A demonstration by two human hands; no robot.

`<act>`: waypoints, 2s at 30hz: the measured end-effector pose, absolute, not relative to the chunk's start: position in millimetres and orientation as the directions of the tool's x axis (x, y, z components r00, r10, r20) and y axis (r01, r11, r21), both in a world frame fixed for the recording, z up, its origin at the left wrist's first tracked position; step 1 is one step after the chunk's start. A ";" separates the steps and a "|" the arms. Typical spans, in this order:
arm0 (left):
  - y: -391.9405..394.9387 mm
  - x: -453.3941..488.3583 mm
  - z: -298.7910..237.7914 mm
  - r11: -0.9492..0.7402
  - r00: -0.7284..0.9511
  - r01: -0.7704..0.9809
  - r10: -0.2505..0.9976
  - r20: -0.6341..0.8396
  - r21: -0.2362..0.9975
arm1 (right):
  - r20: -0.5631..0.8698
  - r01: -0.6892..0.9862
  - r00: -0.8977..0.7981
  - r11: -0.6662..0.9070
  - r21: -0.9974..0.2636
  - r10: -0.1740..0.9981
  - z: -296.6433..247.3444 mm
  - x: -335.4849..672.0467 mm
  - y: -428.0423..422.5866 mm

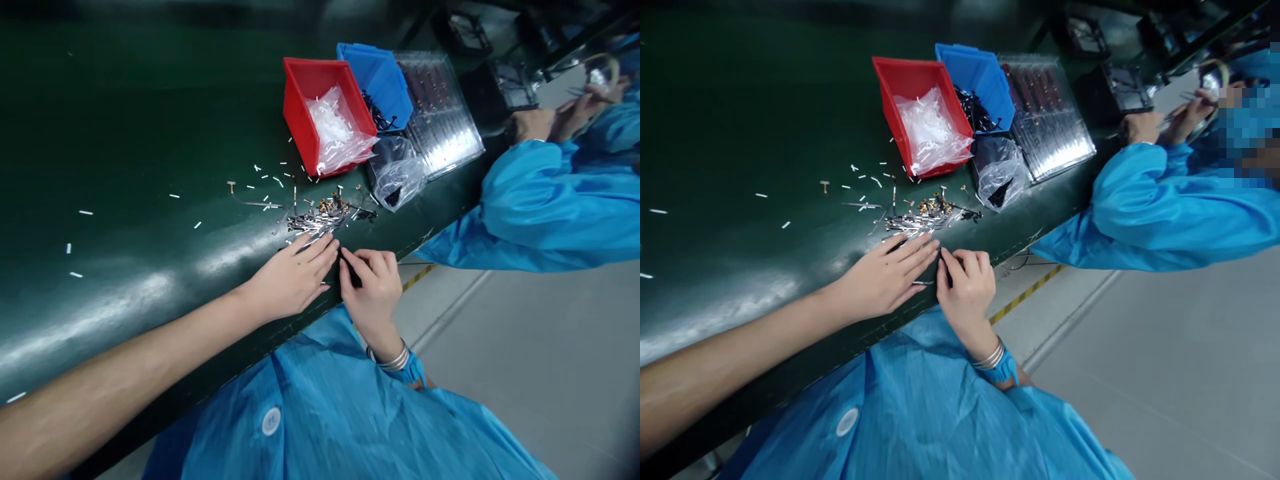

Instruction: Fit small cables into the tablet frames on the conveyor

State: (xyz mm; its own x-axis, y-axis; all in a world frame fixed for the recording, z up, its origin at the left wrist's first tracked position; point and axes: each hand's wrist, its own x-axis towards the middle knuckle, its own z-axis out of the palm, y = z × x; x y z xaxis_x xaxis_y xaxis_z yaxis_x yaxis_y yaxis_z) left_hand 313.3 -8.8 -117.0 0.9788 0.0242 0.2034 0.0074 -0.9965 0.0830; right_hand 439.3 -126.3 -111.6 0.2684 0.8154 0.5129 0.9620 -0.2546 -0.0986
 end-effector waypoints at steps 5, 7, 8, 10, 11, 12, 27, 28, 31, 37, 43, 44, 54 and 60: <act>-9.1 313.5 -117.4 -0.997 0.980 0.005 0.019 0.197 0.072 | 0.408 0.961 0.242 -0.277 0.027 0.880 -101.7 432.7 -127.7; -9.1 313.7 -116.5 -0.998 0.981 0.004 0.016 0.193 0.066 | 0.383 0.958 0.243 -0.283 0.052 0.891 -98.8 431.0 -127.4; -9.2 313.9 -116.0 -0.998 0.982 0.002 0.014 0.189 0.062 | 0.374 0.957 0.248 -0.286 0.050 0.894 -98.1 430.4 -127.4; -9.2 314.4 -115.3 -0.998 0.984 0.000 0.010 0.180 0.058 | 0.370 0.956 0.265 -0.293 0.022 0.890 -98.4 430.1 -127.9; -9.2 314.6 -115.1 -0.998 0.984 0.001 0.011 0.176 0.057 | 0.376 0.956 0.275 -0.295 -0.004 0.885 -99.5 430.5 -128.3; -9.3 314.8 -115.1 -0.998 0.985 0.003 0.013 0.172 0.057 | 0.383 0.955 0.286 -0.296 -0.036 0.878 -100.9 431.5 -128.8; -9.3 314.9 -116.4 -0.998 0.989 0.016 0.025 0.148 0.060 | 0.501 0.927 0.331 -0.177 -0.330 0.799 -119.7 447.2 -137.4; -9.4 314.9 -116.4 -0.998 0.989 0.017 0.026 0.146 0.061 | 0.508 0.931 0.324 -0.175 -0.319 0.799 -119.9 445.8 -137.2; -9.3 314.9 -116.4 -0.997 0.989 0.018 0.028 0.143 0.069 | 0.523 0.942 0.306 -0.173 -0.287 0.796 -119.8 443.7 -136.6; -9.1 315.0 -116.0 -0.997 0.990 0.015 0.027 0.141 0.080 | 0.532 0.945 0.307 -0.188 -0.267 0.789 -116.5 446.5 -136.2; -9.1 314.6 -117.1 -0.996 0.989 0.017 0.029 0.148 0.082 | 0.486 0.934 0.331 -0.208 -0.291 0.809 -117.6 446.5 -136.2; -9.2 314.5 -117.2 -0.996 0.989 0.017 0.029 0.145 0.084 | 0.485 0.935 0.328 -0.207 -0.287 0.811 -118.4 445.7 -136.4; -10.2 315.0 -115.1 -0.996 0.991 0.018 0.029 0.132 0.082 | 0.480 0.971 0.227 -0.231 -0.052 0.847 -113.9 434.7 -133.7; -10.0 315.0 -114.1 -0.997 0.991 0.019 0.030 0.131 0.078 | 0.483 0.968 0.245 -0.237 -0.079 0.840 -109.7 444.9 -132.9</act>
State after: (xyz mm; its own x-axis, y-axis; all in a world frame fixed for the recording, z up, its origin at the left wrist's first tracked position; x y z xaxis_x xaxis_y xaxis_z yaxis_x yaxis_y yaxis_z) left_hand 315.0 -10.0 -114.1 0.9910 0.0297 0.1307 0.0195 -0.9967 0.0785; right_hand 444.9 -132.9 -109.7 0.2454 0.8405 0.4831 0.9682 -0.2372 -0.0791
